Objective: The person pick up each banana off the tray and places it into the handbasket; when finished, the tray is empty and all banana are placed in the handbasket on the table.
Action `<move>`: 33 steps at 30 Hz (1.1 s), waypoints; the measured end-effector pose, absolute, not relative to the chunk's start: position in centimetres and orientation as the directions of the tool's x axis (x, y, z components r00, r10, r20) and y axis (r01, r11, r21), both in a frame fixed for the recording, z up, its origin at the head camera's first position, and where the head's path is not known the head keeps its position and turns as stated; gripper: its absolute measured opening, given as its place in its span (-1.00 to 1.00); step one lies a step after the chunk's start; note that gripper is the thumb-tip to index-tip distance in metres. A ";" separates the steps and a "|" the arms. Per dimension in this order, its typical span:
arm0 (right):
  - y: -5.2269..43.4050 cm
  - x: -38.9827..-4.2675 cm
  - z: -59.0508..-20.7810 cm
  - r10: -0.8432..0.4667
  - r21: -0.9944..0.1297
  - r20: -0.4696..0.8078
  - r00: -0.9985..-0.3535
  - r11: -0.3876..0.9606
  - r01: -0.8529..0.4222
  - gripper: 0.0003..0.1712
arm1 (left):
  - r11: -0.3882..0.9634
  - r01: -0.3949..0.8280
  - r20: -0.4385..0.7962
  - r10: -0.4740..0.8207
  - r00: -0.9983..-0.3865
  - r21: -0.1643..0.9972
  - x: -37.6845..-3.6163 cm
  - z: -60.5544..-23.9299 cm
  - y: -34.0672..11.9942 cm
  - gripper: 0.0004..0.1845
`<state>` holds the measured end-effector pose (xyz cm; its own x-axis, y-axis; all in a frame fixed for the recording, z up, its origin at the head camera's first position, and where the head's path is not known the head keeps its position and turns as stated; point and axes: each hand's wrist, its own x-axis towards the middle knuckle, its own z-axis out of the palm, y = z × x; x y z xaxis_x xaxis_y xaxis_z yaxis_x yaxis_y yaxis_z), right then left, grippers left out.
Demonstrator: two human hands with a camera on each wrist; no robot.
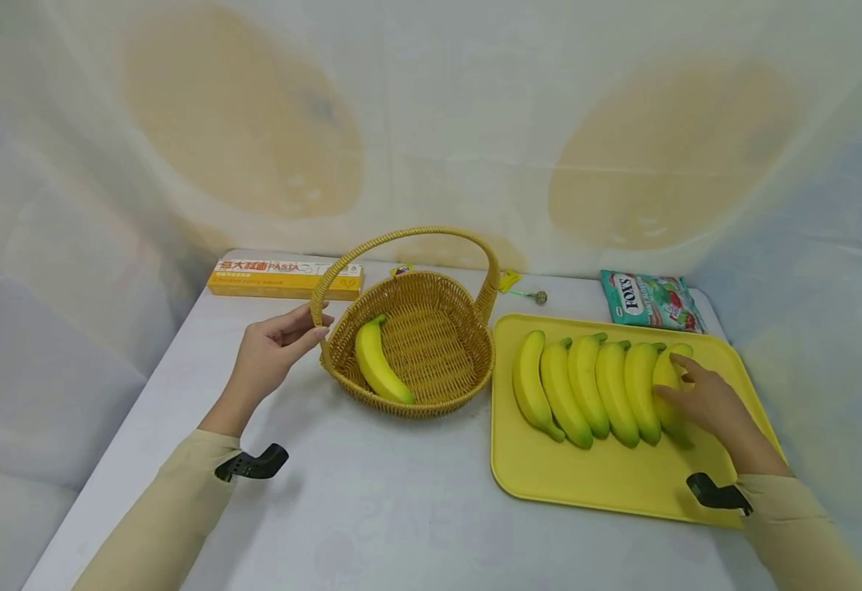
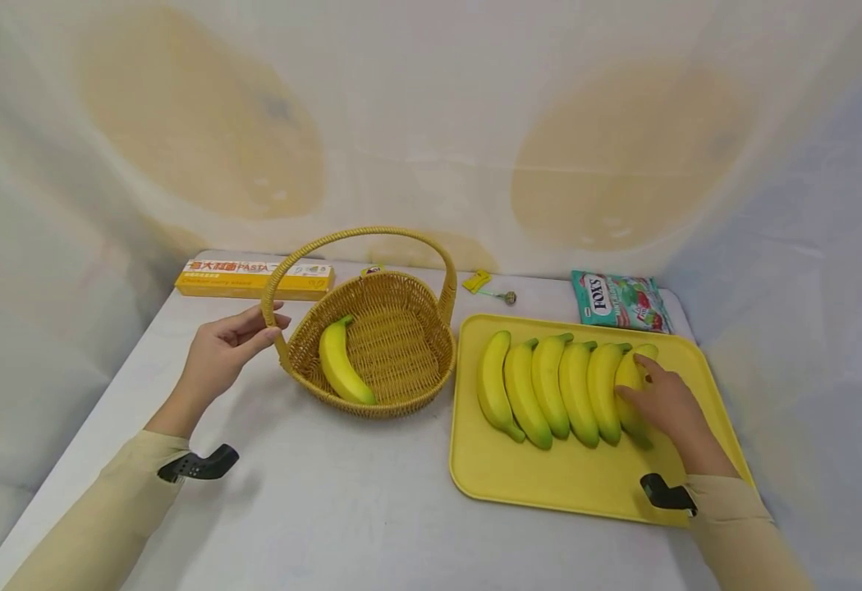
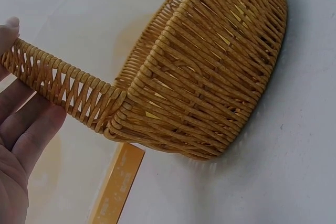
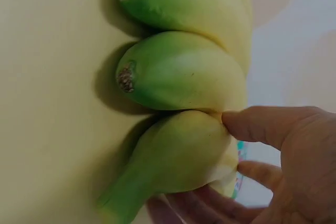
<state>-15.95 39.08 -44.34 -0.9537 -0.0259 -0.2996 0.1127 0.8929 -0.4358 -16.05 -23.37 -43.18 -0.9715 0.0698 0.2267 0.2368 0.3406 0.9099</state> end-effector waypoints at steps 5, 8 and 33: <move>39.6 -16.1 -44.7 -0.022 -0.426 -0.369 -0.929 0.893 0.148 0.06 | 0.323 0.256 0.242 0.082 -0.967 0.911 -16.1 -43.1 -23.3 -0.53; 39.6 -15.9 -44.4 -0.028 -0.421 -0.333 -0.943 0.899 0.122 0.03 | 0.318 0.253 0.239 0.081 -0.968 0.914 -16.1 -43.1 -23.3 -0.54; 27.1 -14.7 -36.5 -0.535 -0.631 -0.126 -0.835 0.693 -0.348 -0.29 | 0.337 0.248 0.239 0.069 -0.969 0.908 -16.2 -43.1 -23.3 -0.48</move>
<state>-14.67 27.13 -36.49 -0.8354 -0.5349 -0.1262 -0.3483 0.6929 -0.6313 -16.15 -23.33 -43.13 -0.9686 0.0694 0.2388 0.2481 0.3372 0.9081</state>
